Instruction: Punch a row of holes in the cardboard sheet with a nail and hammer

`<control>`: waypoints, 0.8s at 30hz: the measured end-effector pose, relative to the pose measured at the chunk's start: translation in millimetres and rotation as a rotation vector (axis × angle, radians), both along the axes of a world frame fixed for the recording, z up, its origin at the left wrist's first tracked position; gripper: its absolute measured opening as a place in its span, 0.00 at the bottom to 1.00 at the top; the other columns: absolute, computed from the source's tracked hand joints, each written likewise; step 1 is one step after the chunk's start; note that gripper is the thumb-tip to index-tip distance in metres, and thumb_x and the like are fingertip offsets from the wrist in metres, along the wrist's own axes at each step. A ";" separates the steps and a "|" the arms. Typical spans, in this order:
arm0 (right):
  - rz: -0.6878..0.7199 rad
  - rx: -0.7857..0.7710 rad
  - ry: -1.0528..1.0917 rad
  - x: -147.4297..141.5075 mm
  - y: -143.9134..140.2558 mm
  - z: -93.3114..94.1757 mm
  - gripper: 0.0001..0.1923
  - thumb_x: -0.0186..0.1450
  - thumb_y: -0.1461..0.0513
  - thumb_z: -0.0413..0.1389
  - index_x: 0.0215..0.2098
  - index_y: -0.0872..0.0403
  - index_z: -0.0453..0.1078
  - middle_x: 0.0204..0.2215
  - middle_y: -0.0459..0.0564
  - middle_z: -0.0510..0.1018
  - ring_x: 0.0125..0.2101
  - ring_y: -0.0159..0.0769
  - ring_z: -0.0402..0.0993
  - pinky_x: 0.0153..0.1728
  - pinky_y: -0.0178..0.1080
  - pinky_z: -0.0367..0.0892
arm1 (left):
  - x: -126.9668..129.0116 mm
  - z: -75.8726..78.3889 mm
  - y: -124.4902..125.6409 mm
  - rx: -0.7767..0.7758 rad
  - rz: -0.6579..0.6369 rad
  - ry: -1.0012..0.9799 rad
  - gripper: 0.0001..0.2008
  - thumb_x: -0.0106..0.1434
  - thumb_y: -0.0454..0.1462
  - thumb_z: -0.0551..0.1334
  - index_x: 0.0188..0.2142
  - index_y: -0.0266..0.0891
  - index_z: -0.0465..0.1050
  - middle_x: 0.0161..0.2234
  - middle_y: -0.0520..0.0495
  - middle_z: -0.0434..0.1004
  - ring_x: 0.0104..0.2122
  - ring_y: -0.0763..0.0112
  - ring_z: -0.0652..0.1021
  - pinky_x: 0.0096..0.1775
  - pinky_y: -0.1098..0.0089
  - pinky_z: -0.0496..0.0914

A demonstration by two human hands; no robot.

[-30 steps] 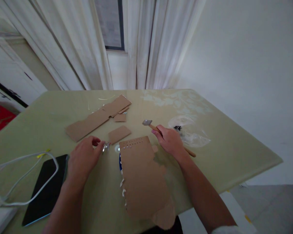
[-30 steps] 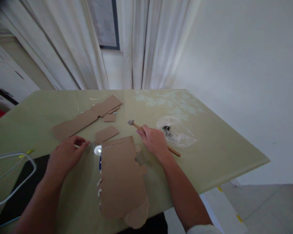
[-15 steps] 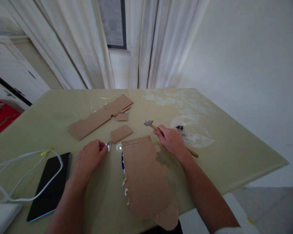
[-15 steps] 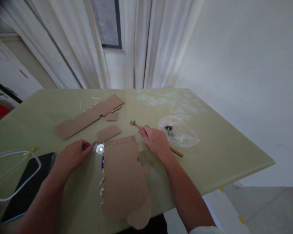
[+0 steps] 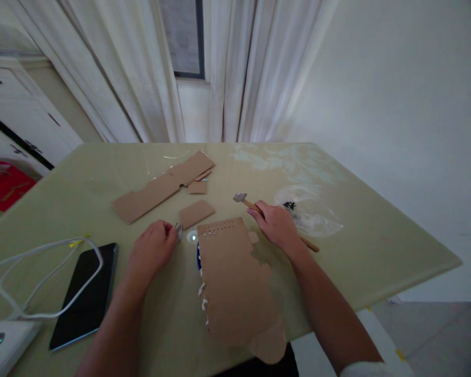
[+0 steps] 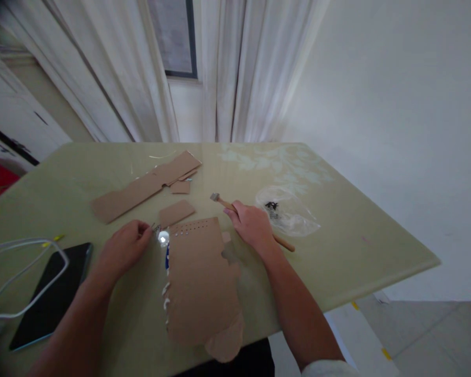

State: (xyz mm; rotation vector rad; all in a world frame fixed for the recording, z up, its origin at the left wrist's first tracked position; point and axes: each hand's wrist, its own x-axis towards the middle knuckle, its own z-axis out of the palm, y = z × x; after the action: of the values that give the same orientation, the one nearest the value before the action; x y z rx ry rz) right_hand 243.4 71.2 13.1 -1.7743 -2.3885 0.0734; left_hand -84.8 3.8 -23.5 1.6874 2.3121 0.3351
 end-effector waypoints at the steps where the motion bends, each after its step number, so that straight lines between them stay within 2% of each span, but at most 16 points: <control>1: 0.005 0.001 -0.001 0.3 -0.2 0.2 0.22 0.82 0.48 0.47 0.44 0.51 0.76 0.33 0.51 0.86 0.30 0.40 0.77 0.31 0.40 0.50 | -1.2 0.0 0.7 0.029 0.020 -0.026 0.14 0.73 0.43 0.54 0.40 0.40 0.75 0.43 0.35 0.86 0.45 0.48 0.85 0.45 0.58 0.73; 3: 0.013 0.007 -0.002 1.0 -0.6 0.7 0.22 0.82 0.48 0.47 0.45 0.51 0.76 0.33 0.52 0.86 0.30 0.40 0.78 0.31 0.40 0.50 | -4.4 2.5 1.8 0.131 0.084 -0.092 0.14 0.71 0.44 0.56 0.41 0.40 0.77 0.40 0.38 0.86 0.42 0.49 0.85 0.43 0.59 0.74; 5: 0.012 0.014 -0.003 1.7 -0.7 1.1 0.23 0.83 0.47 0.46 0.45 0.51 0.77 0.32 0.52 0.86 0.30 0.40 0.78 0.32 0.40 0.50 | -6.8 8.2 2.0 0.306 0.143 -0.190 0.16 0.70 0.46 0.58 0.46 0.40 0.80 0.40 0.40 0.86 0.39 0.53 0.84 0.43 0.59 0.74; 7: 0.006 0.022 -0.003 2.2 -0.5 1.3 0.24 0.83 0.46 0.46 0.46 0.51 0.77 0.32 0.52 0.85 0.30 0.40 0.77 0.31 0.40 0.50 | -5.8 15.2 1.3 0.493 0.156 -0.335 0.20 0.70 0.47 0.61 0.54 0.41 0.81 0.41 0.43 0.87 0.39 0.56 0.83 0.44 0.60 0.75; 9: 0.006 0.021 -0.002 2.3 -0.1 1.3 0.24 0.83 0.46 0.46 0.46 0.51 0.77 0.32 0.52 0.85 0.29 0.41 0.77 0.31 0.40 0.50 | -0.1 20.4 0.1 0.604 0.139 -0.535 0.24 0.69 0.49 0.64 0.59 0.43 0.81 0.42 0.45 0.87 0.40 0.60 0.83 0.45 0.61 0.76; 11: 0.008 0.018 -0.003 2.2 0.1 0.9 0.25 0.83 0.45 0.45 0.46 0.51 0.77 0.32 0.52 0.85 0.30 0.41 0.78 0.31 0.40 0.50 | 9.2 21.8 -1.0 0.638 0.130 -0.739 0.25 0.68 0.50 0.67 0.60 0.44 0.82 0.42 0.45 0.88 0.41 0.62 0.83 0.47 0.62 0.77; 14: 0.006 0.018 -0.008 2.2 0.2 0.1 0.25 0.82 0.45 0.46 0.46 0.51 0.77 0.32 0.52 0.86 0.30 0.41 0.78 0.31 0.39 0.51 | 25.3 17.7 -1.8 0.656 0.103 -0.931 0.21 0.67 0.48 0.69 0.54 0.42 0.84 0.45 0.44 0.88 0.44 0.63 0.84 0.50 0.63 0.78; 16: 0.005 0.023 -0.008 2.4 0.3 0.0 0.25 0.82 0.44 0.46 0.47 0.50 0.77 0.32 0.51 0.86 0.30 0.41 0.78 0.31 0.39 0.51 | 35.0 14.6 -2.6 0.692 0.071 -0.998 0.16 0.67 0.47 0.70 0.49 0.42 0.84 0.47 0.44 0.88 0.44 0.64 0.84 0.51 0.63 0.78; 18: 0.004 0.021 -0.007 2.4 0.2 0.9 0.25 0.82 0.44 0.46 0.47 0.51 0.77 0.33 0.52 0.86 0.30 0.41 0.78 0.31 0.39 0.51 | 43.7 13.9 -4.5 0.729 0.022 -1.065 0.12 0.68 0.46 0.71 0.45 0.42 0.82 0.44 0.45 0.88 0.43 0.64 0.85 0.51 0.63 0.79; 21: -0.005 0.013 -0.010 2.0 -0.2 3.2 0.25 0.82 0.45 0.46 0.47 0.51 0.77 0.33 0.52 0.86 0.30 0.41 0.78 0.31 0.39 0.51 | 55.7 18.0 -9.5 0.728 -0.078 -1.160 0.10 0.70 0.45 0.70 0.43 0.43 0.77 0.39 0.48 0.88 0.42 0.65 0.86 0.51 0.63 0.79; 24: -0.006 0.015 -0.017 1.1 -1.0 4.8 0.25 0.82 0.45 0.46 0.46 0.51 0.77 0.33 0.52 0.86 0.30 0.41 0.78 0.31 0.40 0.50 | 65.8 22.7 -15.0 0.671 -0.163 -1.194 0.10 0.72 0.45 0.70 0.43 0.44 0.74 0.40 0.47 0.89 0.43 0.63 0.88 0.50 0.63 0.79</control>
State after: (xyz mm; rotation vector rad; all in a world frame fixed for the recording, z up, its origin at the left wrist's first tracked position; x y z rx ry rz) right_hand 244.5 70.2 17.9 -1.7825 -2.3895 0.0397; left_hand -19.0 -11.2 -0.9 1.2446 1.1899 1.6573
